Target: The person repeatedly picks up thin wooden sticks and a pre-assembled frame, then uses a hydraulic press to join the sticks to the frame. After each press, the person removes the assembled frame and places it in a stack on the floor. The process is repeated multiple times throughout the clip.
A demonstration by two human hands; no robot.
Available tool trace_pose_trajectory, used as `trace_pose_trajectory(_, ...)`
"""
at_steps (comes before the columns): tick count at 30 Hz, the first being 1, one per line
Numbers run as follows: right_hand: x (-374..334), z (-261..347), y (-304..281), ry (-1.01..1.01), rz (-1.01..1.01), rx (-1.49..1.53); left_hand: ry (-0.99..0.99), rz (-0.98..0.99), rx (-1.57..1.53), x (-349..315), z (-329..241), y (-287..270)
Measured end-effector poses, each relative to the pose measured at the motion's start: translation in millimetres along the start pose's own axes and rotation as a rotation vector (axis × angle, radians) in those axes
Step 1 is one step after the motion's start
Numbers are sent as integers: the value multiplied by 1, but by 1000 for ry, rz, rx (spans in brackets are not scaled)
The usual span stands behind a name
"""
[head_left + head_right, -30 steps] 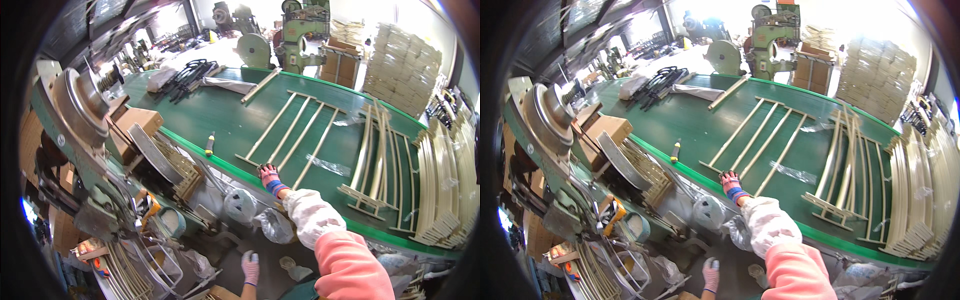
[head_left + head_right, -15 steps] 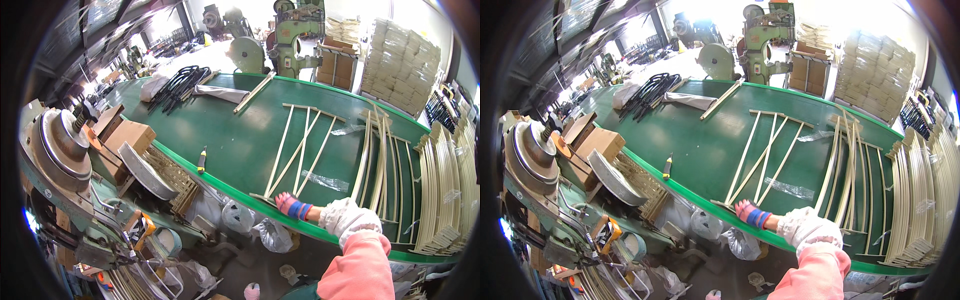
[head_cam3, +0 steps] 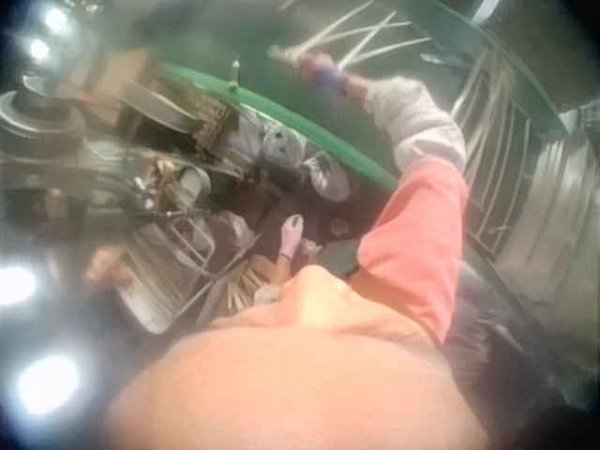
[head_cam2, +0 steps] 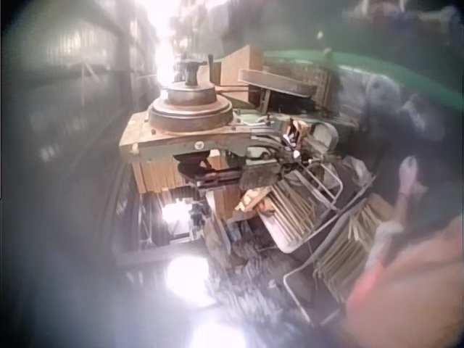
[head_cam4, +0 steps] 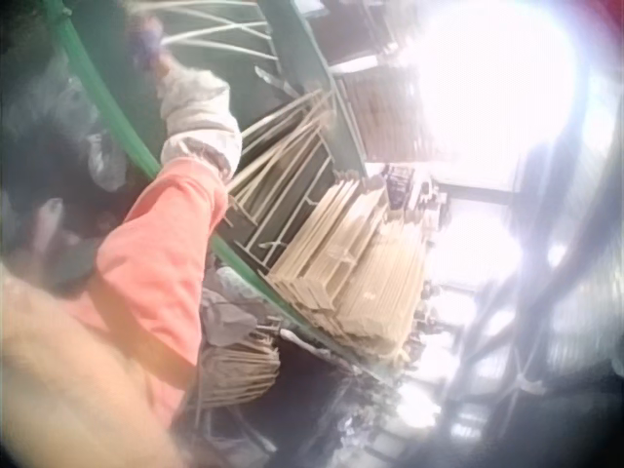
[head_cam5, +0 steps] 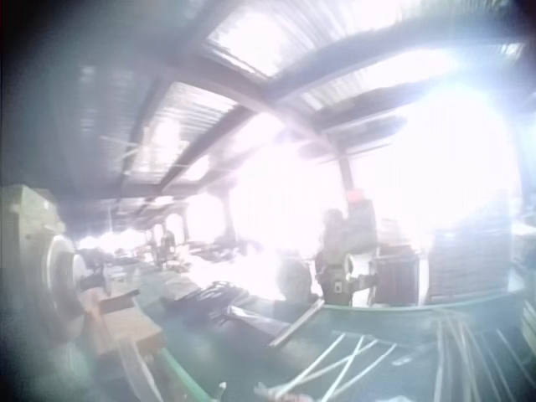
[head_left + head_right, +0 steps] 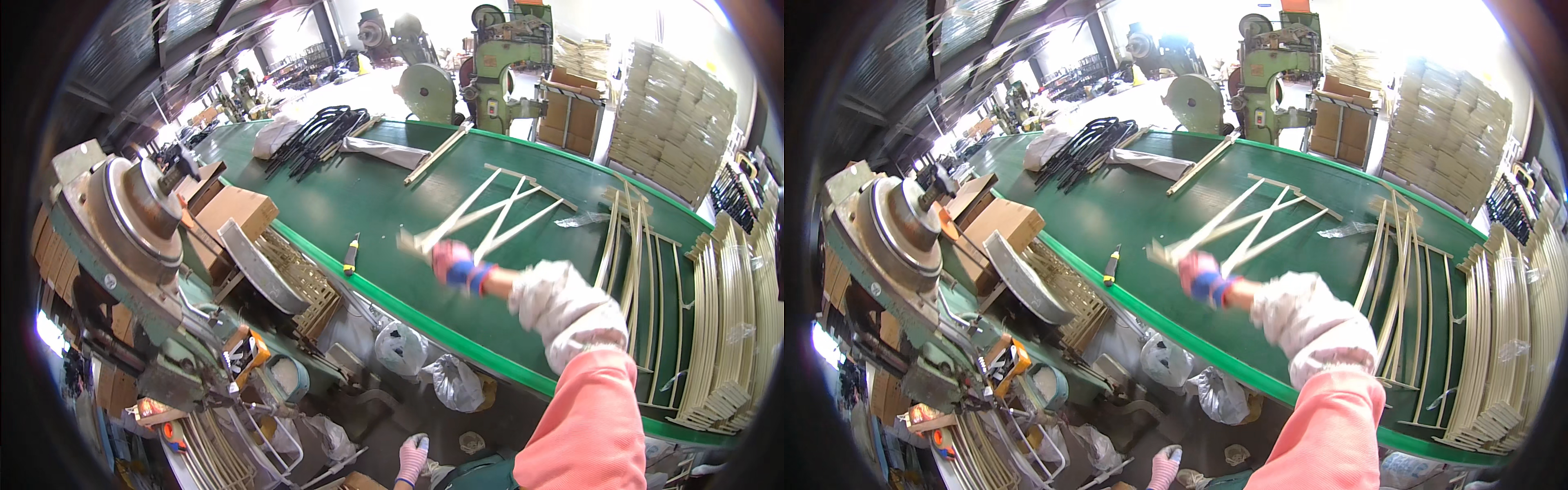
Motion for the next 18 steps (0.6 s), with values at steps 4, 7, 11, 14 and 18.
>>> trace_pose_trajectory(4,126,-35,-163,-36,45,-493,285,-121,169,7,-30,-21)
trace_pose_trajectory(7,118,-45,-293,187,-92,-17,457,-202,251,1,-113,-37)
trace_pose_trajectory(11,61,30,-419,165,-89,673,1090,-498,354,-23,-292,-66)
trace_pose_trajectory(14,12,121,-467,66,-108,656,1373,-569,245,-71,-406,-77)
trace_pose_trajectory(18,-29,221,-447,3,41,574,1598,-508,-13,-151,-473,-88)
Point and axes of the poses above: each hand's wrist, its own x-axis towards the middle knuckle, its own y-axis out of the palm, z = x × y, the point moved 1 cm from there along x, towards the middle knuckle, and after that the axes turned 7 degrees about z, right-handed, at the moved point
